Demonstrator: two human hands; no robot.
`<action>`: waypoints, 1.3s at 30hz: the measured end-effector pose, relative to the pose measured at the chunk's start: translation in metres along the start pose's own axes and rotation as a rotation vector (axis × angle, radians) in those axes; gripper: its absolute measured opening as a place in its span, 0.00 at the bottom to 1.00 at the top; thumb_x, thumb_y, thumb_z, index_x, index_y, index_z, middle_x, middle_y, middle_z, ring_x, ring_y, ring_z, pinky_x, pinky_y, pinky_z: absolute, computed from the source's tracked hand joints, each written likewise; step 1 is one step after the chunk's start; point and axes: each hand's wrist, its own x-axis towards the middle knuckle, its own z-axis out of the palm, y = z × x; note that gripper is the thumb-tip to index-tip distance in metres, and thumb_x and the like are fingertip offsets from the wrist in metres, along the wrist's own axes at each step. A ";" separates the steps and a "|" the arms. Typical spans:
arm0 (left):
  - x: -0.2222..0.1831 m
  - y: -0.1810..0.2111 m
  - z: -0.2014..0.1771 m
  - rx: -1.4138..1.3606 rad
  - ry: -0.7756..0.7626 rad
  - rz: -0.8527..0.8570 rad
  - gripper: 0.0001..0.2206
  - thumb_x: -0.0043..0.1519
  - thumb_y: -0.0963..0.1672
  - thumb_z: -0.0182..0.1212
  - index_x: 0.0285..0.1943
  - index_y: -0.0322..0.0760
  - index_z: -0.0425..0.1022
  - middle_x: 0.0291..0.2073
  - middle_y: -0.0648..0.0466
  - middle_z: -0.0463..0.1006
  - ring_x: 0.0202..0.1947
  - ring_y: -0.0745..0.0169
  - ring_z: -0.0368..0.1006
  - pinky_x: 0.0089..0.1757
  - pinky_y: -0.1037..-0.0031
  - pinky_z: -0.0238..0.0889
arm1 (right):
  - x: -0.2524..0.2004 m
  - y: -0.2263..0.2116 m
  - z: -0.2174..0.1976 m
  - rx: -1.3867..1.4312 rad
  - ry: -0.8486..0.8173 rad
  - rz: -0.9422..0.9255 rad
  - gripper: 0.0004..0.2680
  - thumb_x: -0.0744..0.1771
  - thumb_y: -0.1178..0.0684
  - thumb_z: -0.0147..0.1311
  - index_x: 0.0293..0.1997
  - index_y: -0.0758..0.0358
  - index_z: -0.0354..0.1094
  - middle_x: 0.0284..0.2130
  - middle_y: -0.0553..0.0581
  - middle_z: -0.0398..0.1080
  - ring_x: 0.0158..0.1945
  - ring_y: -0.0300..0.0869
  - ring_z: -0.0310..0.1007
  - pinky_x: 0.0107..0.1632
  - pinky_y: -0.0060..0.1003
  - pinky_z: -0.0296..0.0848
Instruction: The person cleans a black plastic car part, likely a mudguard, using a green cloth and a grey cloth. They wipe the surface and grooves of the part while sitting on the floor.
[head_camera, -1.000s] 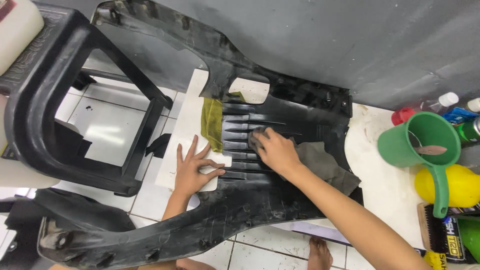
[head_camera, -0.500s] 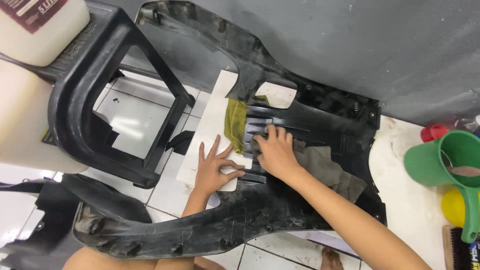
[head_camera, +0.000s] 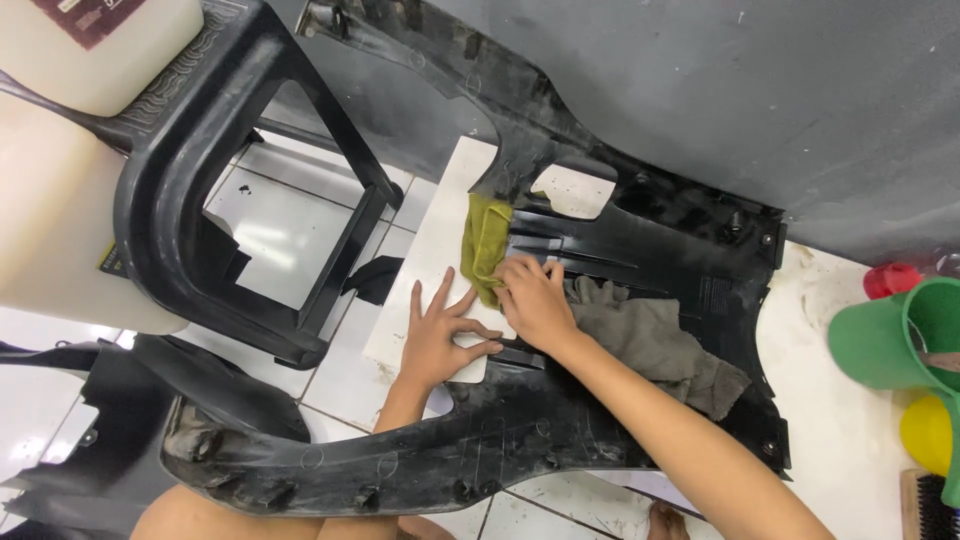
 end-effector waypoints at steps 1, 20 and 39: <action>-0.001 0.001 -0.001 -0.002 0.000 -0.001 0.11 0.46 0.58 0.75 0.35 0.69 0.86 0.68 0.66 0.71 0.79 0.58 0.42 0.72 0.44 0.19 | 0.000 0.002 -0.002 -0.001 -0.002 0.000 0.07 0.71 0.55 0.45 0.45 0.63 0.72 0.44 0.59 0.72 0.57 0.49 0.64 0.58 0.53 0.48; -0.001 -0.005 0.005 0.000 -0.001 0.007 0.12 0.46 0.58 0.74 0.35 0.67 0.86 0.67 0.68 0.71 0.79 0.57 0.41 0.72 0.44 0.18 | 0.031 -0.043 -0.027 -0.190 -0.355 0.097 0.32 0.62 0.52 0.65 0.72 0.73 0.51 0.60 0.77 0.59 0.61 0.66 0.57 0.56 0.56 0.54; -0.002 -0.004 0.001 0.003 0.030 0.042 0.12 0.47 0.59 0.73 0.37 0.70 0.86 0.72 0.67 0.65 0.78 0.55 0.44 0.71 0.41 0.18 | 0.021 0.032 0.033 1.512 0.386 0.512 0.14 0.69 0.57 0.51 0.63 0.65 0.67 0.51 0.60 0.75 0.50 0.43 0.71 0.58 0.49 0.72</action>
